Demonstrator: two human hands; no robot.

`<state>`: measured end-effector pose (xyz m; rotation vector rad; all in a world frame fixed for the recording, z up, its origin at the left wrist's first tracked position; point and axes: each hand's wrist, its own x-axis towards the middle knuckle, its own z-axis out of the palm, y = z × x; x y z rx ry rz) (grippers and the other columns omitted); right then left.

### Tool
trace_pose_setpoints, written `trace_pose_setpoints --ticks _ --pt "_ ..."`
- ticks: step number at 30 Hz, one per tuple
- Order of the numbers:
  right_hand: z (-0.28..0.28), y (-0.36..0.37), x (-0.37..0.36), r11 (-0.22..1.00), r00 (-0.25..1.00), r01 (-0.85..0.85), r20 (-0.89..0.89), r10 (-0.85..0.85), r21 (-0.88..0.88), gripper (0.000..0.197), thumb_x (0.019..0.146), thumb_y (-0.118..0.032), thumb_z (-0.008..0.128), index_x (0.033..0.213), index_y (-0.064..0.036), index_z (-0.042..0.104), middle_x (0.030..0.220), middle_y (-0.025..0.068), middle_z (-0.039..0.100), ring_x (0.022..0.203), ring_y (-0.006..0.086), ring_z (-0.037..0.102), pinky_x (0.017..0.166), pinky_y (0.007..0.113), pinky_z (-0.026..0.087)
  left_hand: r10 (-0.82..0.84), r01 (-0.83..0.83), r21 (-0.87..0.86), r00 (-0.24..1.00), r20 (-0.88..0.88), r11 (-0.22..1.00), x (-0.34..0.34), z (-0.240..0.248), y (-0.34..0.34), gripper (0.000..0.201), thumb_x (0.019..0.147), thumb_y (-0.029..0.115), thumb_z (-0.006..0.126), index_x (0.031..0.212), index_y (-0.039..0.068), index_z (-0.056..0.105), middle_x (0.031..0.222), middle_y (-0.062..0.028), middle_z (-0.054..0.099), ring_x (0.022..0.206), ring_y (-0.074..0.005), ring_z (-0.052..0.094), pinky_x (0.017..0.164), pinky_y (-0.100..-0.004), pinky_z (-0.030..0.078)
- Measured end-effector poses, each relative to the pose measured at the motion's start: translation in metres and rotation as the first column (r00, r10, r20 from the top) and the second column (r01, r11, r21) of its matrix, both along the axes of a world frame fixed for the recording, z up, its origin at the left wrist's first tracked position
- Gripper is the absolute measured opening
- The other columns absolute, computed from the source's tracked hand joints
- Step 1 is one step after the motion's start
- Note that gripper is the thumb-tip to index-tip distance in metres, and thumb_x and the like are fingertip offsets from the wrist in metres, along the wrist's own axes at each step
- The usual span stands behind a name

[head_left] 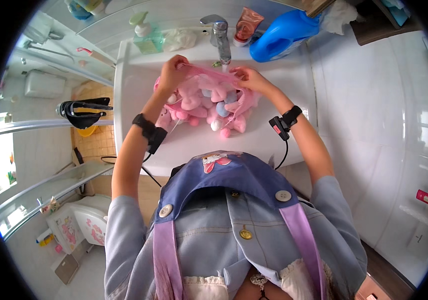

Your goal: The person washes a collection of soft plush toys in a bathroom sink. The person places the toys into the basin, applies liquid detergent from a blue bottle, and scrubs the toys together with water by hand before rinsing them.

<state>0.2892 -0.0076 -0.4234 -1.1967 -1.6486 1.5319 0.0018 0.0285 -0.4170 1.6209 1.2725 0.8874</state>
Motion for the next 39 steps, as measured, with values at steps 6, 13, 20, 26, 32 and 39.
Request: trace_pose_setpoints --ticks 6,13,20,26,32,39 --pt "-0.011 -0.007 0.005 0.986 0.981 -0.169 0.097 0.170 -0.010 0.028 0.082 -0.013 0.060 0.107 0.0000 0.055 0.092 0.0052 0.059 0.081 0.0101 0.053 0.074 0.026 0.045 0.126 -0.130 0.117 0.991 0.040 0.985 -0.046 0.050 0.010 0.012 0.076 0.005 0.060 0.088 0.003 0.060 0.070 -0.0038 0.062 0.066 -0.0061 0.054 0.057 -0.0215 0.043" --pt "0.003 0.005 -0.033 0.982 0.977 0.132 0.149 -0.151 0.133 0.019 0.083 -0.016 0.058 0.092 0.0006 0.058 0.083 0.0041 0.059 0.075 0.0110 0.053 0.069 0.027 0.044 0.247 -0.245 0.107 0.969 -0.004 0.964 -0.083 0.092 0.007 0.014 0.077 0.010 0.064 0.090 0.003 0.065 0.072 -0.0017 0.062 0.064 -0.0043 0.052 0.055 -0.0191 0.041" --pt "0.013 0.022 -0.028 0.985 0.998 0.063 -0.008 -0.063 0.158 0.021 0.077 -0.016 0.062 0.094 -0.0039 0.058 0.084 0.0059 0.060 0.075 0.0144 0.054 0.071 0.028 0.044 0.365 -0.352 0.123 0.924 -0.111 0.928 -0.119 0.075 -0.008 0.015 0.077 0.012 0.066 0.088 0.001 0.065 0.067 0.0002 0.059 0.057 -0.0029 0.047 0.050 -0.0185 0.038" --pt "-0.012 0.011 -0.009 0.805 0.858 -0.210 0.499 -0.120 0.555 0.024 0.077 -0.016 0.060 0.097 -0.0030 0.058 0.091 0.0116 0.061 0.086 0.0275 0.058 0.076 0.034 0.046 0.419 -0.408 0.126 0.905 -0.072 0.904 -0.126 0.062 -0.014 0.015 0.077 0.011 0.065 0.088 0.001 0.065 0.066 0.0012 0.058 0.056 -0.0028 0.045 0.049 -0.0192 0.037" --pt "-0.030 0.006 -0.011 0.918 0.881 0.186 0.355 -0.314 0.351 0.018 0.080 -0.014 0.055 0.093 -0.0024 0.057 0.091 0.0161 0.061 0.084 0.0327 0.058 0.074 0.038 0.046 0.435 -0.429 0.079 0.892 -0.119 0.900 -0.120 0.071 -0.019 0.014 0.078 0.011 0.065 0.088 0.001 0.064 0.067 0.0015 0.058 0.057 -0.0026 0.046 0.049 -0.0187 0.036" --pt "-0.026 0.013 -0.020 0.933 0.958 0.258 0.057 -0.280 0.250 0.021 0.083 -0.017 0.054 0.096 -0.0008 0.054 0.080 0.0067 0.060 0.072 0.0158 0.056 0.066 0.029 0.045 0.434 -0.435 0.043 0.900 0.036 0.899 -0.137 0.062 -0.024 0.014 0.079 0.010 0.064 0.089 0.001 0.063 0.068 0.0023 0.057 0.058 -0.0018 0.045 0.049 -0.0180 0.036"
